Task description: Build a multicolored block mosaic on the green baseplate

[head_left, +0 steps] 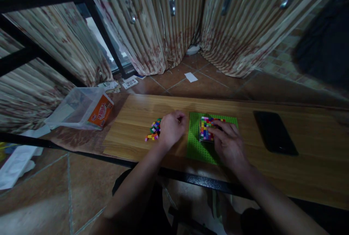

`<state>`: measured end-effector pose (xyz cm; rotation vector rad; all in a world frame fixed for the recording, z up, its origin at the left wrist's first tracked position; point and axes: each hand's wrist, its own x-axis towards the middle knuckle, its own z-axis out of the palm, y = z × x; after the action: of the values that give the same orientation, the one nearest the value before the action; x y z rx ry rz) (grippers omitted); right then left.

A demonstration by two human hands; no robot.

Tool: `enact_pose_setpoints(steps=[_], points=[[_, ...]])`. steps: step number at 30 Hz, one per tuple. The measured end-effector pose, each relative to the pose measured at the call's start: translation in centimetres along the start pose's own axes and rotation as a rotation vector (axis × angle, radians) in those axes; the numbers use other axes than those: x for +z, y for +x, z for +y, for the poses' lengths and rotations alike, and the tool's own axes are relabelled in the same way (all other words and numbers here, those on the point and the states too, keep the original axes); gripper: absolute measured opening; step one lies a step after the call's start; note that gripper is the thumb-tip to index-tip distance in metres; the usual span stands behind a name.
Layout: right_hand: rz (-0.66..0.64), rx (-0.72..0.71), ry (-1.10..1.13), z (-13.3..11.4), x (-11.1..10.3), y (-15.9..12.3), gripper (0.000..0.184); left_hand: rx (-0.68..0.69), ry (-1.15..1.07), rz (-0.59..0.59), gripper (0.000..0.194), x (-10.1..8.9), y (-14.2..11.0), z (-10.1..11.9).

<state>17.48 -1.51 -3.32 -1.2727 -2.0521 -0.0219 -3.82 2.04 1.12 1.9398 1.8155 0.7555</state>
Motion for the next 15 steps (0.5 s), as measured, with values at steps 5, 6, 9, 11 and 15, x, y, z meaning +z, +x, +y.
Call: enact_pose_setpoints(steps=[5,6,9,11,15], points=[[0.037,-0.004,0.085,0.1,-0.2,0.1,0.028,-0.099,0.261,-0.085,0.023,-2.1,1.1,-2.8],[0.051,0.003,0.108,0.1,-0.2,0.1,0.028,-0.117,0.3,-0.095,0.025,-2.3,1.2,-3.4],[0.097,0.048,0.178,0.2,-0.5,0.1,0.025,-0.13,0.356,-0.11,0.032,-2.4,1.6,-4.7],[0.111,0.077,0.211,0.3,-0.6,0.1,0.023,-0.125,0.388,-0.115,0.033,-2.3,1.8,-5.3],[0.101,0.111,0.237,0.5,-0.8,0.2,0.02,-0.135,0.449,-0.144,0.03,-1.9,2.0,-5.6]])
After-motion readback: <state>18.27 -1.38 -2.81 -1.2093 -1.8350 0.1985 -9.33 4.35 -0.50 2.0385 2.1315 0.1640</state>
